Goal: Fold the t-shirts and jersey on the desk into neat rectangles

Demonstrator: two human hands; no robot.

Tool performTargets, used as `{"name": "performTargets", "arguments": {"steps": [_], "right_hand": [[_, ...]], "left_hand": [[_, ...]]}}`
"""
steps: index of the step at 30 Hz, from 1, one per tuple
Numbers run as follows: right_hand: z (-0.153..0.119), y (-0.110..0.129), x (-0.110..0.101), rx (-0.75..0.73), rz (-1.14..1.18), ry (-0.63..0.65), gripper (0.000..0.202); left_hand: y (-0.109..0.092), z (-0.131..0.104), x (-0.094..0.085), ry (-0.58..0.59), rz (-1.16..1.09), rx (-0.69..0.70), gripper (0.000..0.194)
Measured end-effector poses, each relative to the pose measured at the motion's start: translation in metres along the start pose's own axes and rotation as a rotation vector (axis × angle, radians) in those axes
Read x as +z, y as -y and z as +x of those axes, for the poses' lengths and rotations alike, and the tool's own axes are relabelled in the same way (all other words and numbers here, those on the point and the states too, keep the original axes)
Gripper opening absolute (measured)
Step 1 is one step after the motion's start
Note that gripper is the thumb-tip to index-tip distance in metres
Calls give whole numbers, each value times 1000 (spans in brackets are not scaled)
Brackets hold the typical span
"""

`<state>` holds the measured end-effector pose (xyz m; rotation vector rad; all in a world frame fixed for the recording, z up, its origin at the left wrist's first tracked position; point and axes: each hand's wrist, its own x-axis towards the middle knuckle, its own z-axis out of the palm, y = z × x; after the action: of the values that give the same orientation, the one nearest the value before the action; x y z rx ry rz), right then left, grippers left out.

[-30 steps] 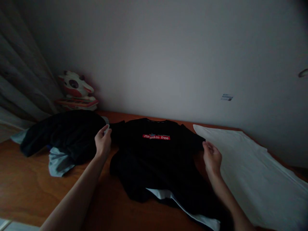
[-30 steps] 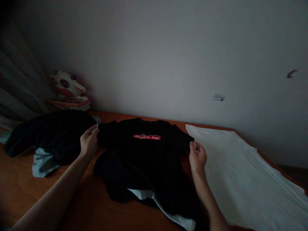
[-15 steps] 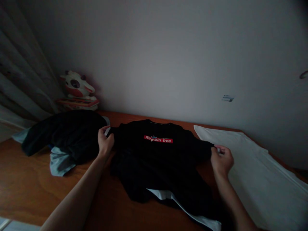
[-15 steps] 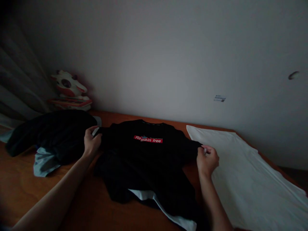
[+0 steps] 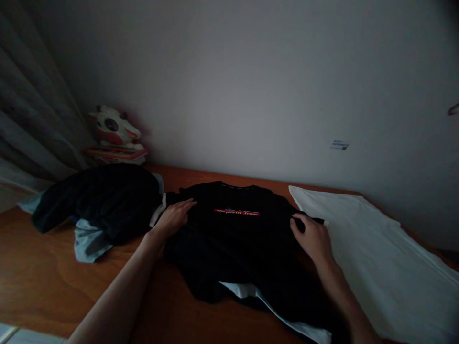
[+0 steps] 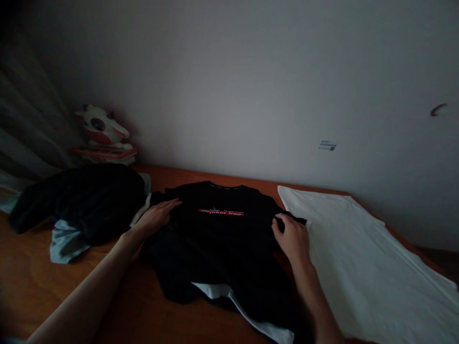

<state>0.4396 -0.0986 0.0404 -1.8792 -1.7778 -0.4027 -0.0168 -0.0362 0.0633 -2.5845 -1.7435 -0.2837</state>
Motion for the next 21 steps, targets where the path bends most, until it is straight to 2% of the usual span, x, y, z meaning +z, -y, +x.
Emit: {"name": "performTargets", "arguments": {"steps": [1,3,5,6,7,8,11,13,15,18,19,21], "right_hand": [[1,2,-3,35,-31,65,35],[2,5,-10,136,-115,185,53],[2,6,-19,184,-154,275,66],[3,6,-22,182,-146,300,68],[3,6,-23,165,-119,298,66],[3,6,-22,130,-74,271,62],[2,4,-7,-9,123,125,50],[1,2,7,-62,234,101,56],[-1,-2,18,-46,294,149,56],[-4,-6,24,56,331,256,49],[-4,-7,24,96,349,285,47],[-3,-7,24,164,391,326,42]], "left_hand": [[-3,0,-5,-4,-2,-52,60],[-10,-1,-15,-33,24,-258,50],[-15,-2,-22,-42,72,-477,54],[-16,-2,-24,-45,94,-540,56],[-16,-2,-23,-56,110,-545,55],[-15,-2,-20,-84,119,-492,50],[-10,2,-6,-177,96,-182,42],[-10,5,-1,-146,77,-86,47],[-13,5,-3,-80,80,-164,46],[-19,2,-13,-40,119,-384,50],[-21,1,-16,-38,125,-417,52],[-22,-2,-15,-53,124,-378,49]]}}
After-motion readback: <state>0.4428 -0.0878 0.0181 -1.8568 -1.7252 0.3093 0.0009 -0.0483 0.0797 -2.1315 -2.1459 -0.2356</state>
